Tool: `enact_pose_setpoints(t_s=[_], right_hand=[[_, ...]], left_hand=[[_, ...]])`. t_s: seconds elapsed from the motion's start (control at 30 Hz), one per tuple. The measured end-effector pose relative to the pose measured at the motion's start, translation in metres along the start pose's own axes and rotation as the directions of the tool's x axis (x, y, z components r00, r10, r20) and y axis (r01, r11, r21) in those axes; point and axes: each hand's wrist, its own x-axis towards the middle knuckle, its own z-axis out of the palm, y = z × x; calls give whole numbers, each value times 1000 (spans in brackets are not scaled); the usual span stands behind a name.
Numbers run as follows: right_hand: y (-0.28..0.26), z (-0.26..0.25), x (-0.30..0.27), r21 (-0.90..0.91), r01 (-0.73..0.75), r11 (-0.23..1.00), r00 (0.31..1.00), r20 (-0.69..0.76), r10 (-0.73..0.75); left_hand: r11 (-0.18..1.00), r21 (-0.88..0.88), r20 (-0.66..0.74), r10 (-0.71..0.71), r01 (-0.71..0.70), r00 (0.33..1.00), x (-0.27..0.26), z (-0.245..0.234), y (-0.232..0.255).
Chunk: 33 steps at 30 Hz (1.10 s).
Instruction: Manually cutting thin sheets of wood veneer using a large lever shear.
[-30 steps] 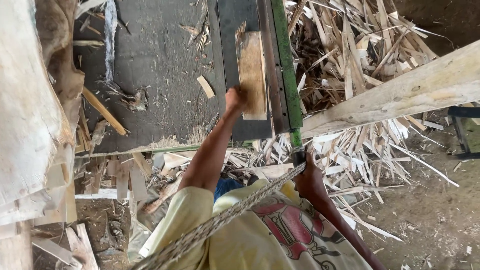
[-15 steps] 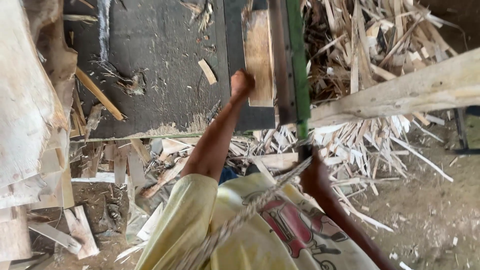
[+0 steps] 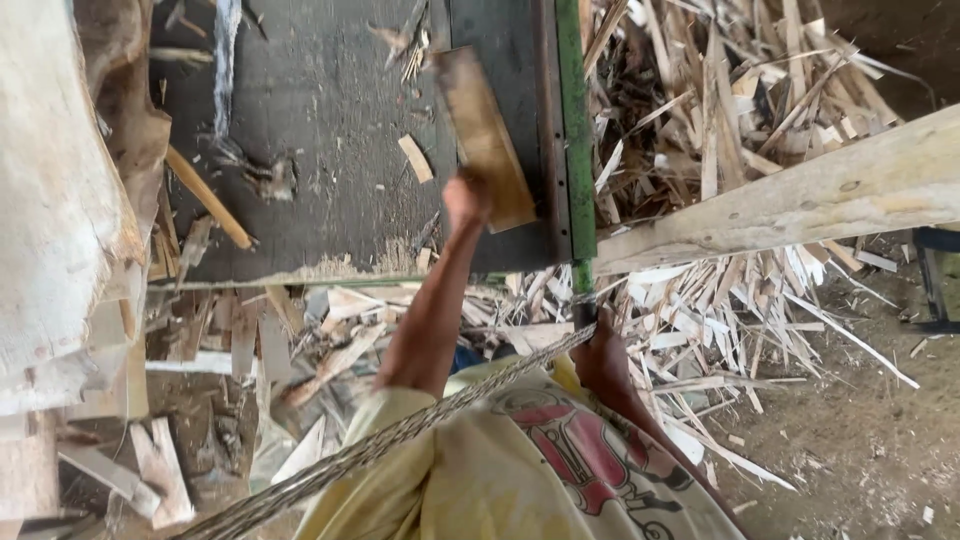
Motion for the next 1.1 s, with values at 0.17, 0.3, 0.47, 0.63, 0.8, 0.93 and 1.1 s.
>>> enact_pose_setpoints(t_s=[0.17, 0.3, 0.47, 0.63, 0.8, 0.93, 1.1], right_hand=[[-4, -2, 1, -41, 62, 997, 997, -34, -63], [-15, -7, -3, 23, 140, 990, 990, -27, -139], [-20, -21, -7, 167, 43, 985, 996, 74, -56], [-17, -51, -4, 303, 114, 946, 989, 59, -138], [-45, -96, -24, 700, 4, 714, 993, 83, -88], [186, -24, 149, 987, -88, 137, 902, 137, -410], [202, 157, 195, 230, -842, 488, 414, 856, 311]], left_hand=[[677, -722, -392, -225, -146, 892, -52, -156, -15], [491, -871, -160, -328, 23, 931, -61, -166, -58], [29, -927, 349, -292, 373, 890, -128, -153, -56], [-366, -811, 529, -124, 457, 839, -187, -170, -60], [268, -817, 478, -177, 510, 860, -255, -263, -46], [112, -900, 405, -136, 421, 904, -282, -253, -104], [238, -968, 61, -67, 75, 996, -310, -247, -232]])
